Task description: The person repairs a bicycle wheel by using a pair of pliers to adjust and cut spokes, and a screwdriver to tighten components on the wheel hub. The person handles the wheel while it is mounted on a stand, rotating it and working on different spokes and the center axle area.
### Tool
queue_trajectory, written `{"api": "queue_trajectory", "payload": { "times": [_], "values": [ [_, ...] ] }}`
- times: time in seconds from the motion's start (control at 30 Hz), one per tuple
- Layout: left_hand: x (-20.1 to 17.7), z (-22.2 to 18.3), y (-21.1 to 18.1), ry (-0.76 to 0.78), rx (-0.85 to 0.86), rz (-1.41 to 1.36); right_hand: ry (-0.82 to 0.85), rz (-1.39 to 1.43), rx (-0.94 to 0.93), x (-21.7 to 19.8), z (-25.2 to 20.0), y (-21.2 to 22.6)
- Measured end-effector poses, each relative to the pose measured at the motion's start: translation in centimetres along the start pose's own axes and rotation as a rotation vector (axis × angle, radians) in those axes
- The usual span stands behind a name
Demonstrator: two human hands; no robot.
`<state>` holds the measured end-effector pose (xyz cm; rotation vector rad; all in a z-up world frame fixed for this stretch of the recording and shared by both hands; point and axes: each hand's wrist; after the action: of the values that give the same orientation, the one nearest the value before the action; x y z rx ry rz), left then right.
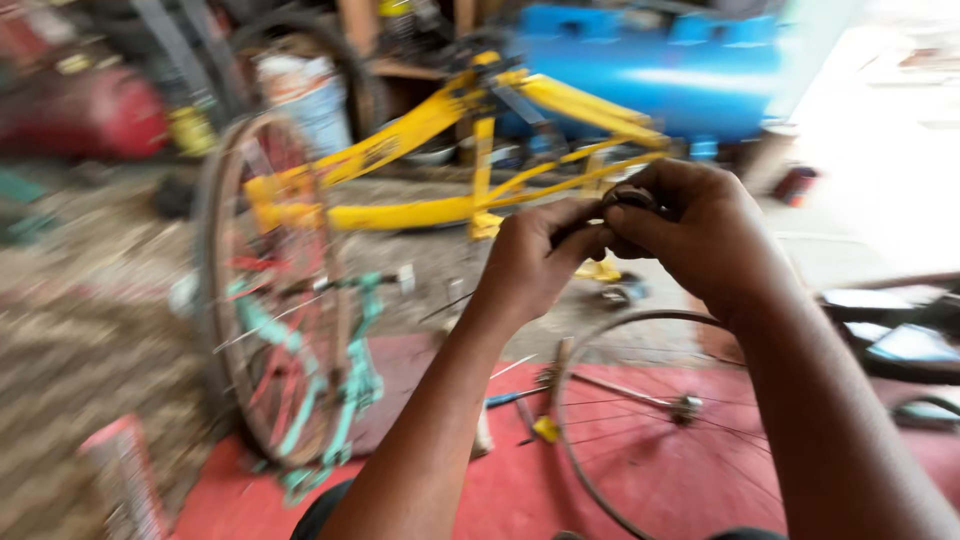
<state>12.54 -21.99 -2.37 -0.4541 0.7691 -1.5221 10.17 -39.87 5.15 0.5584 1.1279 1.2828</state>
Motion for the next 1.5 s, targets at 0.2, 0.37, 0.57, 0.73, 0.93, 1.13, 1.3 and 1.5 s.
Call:
{"api": "queue_trajectory", "payload": {
  "times": [0.2, 0.37, 0.57, 0.73, 0.93, 1.13, 1.3, 1.5],
  "values": [
    [9.3, 3.9, -5.6, 0.139, -0.029, -0.398, -0.158, -0.222, 0.082, -9.3, -5.8, 6.6],
    [16.0, 6.5, -11.7, 0.324, -0.233, -0.488, -0.244, -0.326, 0.163, -16.4, -11.1, 10.8],
    [25.7, 7.5, -18.3, 0.477, -0.136, -0.475, -0.428, -0.381, 0.198, -23.8, -18.9, 14.0],
    [34.3, 8.3, -23.1, 0.55, -0.008, -0.685, -0.587, -0.581, 0.201, -31.4, -26.1, 16.0],
    [41.7, 8.0, -27.4, 0.574, -0.05, -0.622, -0.98, -1.35, 0.657, -44.7, -34.7, 15.1],
    [43.2, 7.4, -27.4, 0.599, -0.145, -0.662, -0.8, -1.427, 1.253, -52.7, -35.0, 11.1],
    [41.4, 8.1, -27.2, 0.527, -0.107, -0.609, -1.044, -1.283, 1.01, -52.1, -34.9, 10.9],
    [38.4, 9.0, -25.4, 0.498, -0.15, -0.579, -1.411, -0.79, 0.534, -48.1, -37.1, 12.9]
  ]
}}
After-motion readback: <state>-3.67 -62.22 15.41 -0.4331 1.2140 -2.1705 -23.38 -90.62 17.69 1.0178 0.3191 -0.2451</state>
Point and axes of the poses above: each hand's wrist, its own z-axis towards the middle knuckle, its own x-axis out of the palm, y = z × x, and after that the axes turned 2 degrees about z, right-handed
